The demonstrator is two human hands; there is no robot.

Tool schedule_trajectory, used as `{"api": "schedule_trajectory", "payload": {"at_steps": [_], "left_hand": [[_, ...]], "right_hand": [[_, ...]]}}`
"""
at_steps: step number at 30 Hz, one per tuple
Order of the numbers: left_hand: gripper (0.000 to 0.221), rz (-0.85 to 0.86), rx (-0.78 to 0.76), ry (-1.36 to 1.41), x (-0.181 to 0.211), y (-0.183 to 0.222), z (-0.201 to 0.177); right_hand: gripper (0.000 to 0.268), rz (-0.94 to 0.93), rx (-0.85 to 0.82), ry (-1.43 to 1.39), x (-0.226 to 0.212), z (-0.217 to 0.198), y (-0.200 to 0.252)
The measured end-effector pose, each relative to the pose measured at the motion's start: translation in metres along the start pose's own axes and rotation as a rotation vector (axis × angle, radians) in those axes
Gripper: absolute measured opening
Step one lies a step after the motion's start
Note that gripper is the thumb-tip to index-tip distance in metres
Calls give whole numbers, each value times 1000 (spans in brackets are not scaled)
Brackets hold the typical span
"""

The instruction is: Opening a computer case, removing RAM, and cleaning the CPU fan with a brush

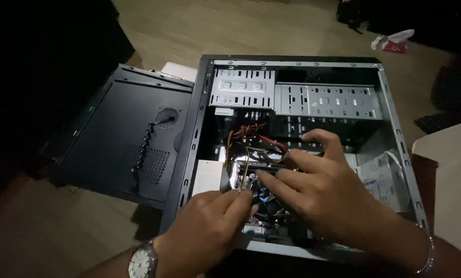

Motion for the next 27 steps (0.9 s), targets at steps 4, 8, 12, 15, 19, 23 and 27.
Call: {"api": "schedule_trajectory", "payload": {"at_steps": [4,8,12,15,19,23,27], "left_hand": [[23,29,-13,-171,-10,12,10],[18,163,85,-239,9,3,-4],[18,222,105,-282,12,-4,-9],[15,231,64,-281,4,2,-9],[14,242,91,-302,8,-4,-8],[14,218,167,-297,6,-12,-4],[12,157,126,-213,-2,-17,-19]], "right_hand": [[13,36,-152,-108,15,9,-3],[26,-34,-115,-325,4,2,-11],[19,-39,-53,-403,15,1,-2],[17,33,-192,-548,33,6,0],[27,-22,-159,-514,15,4,-11],[39,-36,-92,-415,12,7,-10],[40,-21,-138,-521,23,5,-11]]}}
Point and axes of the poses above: each hand's wrist, its own y-axis away from the middle knuckle, its own z-axis out of the palm, x = y × z, the point moved 8 cm from there along -y, towards the middle knuckle, and after that the axes turned 5 degrees about -y, right-handed, at the moved point
